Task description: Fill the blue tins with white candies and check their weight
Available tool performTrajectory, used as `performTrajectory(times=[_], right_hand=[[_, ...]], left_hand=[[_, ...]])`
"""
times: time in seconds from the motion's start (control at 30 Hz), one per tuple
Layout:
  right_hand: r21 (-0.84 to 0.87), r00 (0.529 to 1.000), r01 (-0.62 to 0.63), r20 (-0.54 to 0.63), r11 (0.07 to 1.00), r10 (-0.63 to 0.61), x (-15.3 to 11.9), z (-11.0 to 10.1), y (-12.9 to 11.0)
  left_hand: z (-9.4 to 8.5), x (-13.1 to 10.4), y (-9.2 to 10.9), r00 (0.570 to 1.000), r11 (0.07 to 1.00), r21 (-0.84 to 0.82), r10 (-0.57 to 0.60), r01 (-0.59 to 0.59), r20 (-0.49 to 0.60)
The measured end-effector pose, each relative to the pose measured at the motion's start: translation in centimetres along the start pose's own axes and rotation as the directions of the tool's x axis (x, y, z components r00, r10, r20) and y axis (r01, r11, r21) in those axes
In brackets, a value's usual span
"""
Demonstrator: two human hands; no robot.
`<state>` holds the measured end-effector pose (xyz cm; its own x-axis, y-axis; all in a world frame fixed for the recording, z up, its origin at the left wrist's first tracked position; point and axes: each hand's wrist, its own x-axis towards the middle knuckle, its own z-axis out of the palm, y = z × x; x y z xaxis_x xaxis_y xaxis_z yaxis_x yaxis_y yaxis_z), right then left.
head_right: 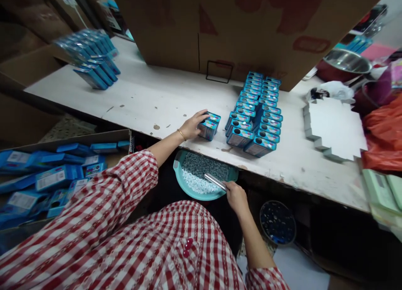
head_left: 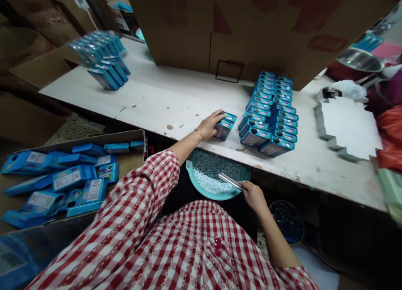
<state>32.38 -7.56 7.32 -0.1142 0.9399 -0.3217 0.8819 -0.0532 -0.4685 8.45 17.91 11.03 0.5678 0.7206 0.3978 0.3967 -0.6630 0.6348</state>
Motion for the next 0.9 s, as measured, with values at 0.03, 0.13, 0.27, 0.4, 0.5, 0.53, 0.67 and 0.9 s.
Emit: performTrajectory(times=[0.03,0.13,0.27,0.4,0.5,0.53,0.67,0.9], right_hand=[[0.011,1.0,0.003,0.0,1.0,-0.003,0.1,0.1,-0.1],[0.03,1.0,0.031,-0.003,0.999,-0.031,0.6,0.6,-0.4],[0.067,0.994,0.098,-0.048,0.993,-0.095,1.7,1.5,-0.1],[0.1,0.995,0.064,-0.081,0.993,-0.056,3.8,3.2,1.1],[0.146,0.999,0.047,-0.026,0.988,-0.044,5.1,4.9,1.9],[0.158,0.999,0.041,-0.013,0.987,-0.04,5.3,5.3,2.1],[0.156,1.0,-0.004,-0.01,0.988,0.006,5.9,6.3,2.5],[0.172,0.997,-0.08,0.015,0.982,0.078,6.6,6.3,2.1]], left_hand=[[0.2,0.8,-0.2,1.0,1.0,0.015,-0.016,0.016,-0.002],[1.1,3.1,-0.3,0.996,0.991,0.097,-0.088,0.091,-0.031],[1.5,3.4,1.3,0.973,0.953,0.216,-0.188,0.213,-0.133],[-1.8,-1.8,1.3,0.928,0.896,0.361,-0.127,0.258,-0.35],[-7.2,-10.3,-0.6,0.792,0.825,0.344,-0.188,0.448,-0.581],[-9.3,-13.7,-1.4,0.7,0.768,0.303,-0.251,0.564,-0.668],[-15.8,-26.2,-4.0,0.215,0.276,0.056,-0.586,0.96,-0.781],[-17.8,-32.3,-8.0,0.359,0.181,0.387,-0.813,0.904,-0.458]])
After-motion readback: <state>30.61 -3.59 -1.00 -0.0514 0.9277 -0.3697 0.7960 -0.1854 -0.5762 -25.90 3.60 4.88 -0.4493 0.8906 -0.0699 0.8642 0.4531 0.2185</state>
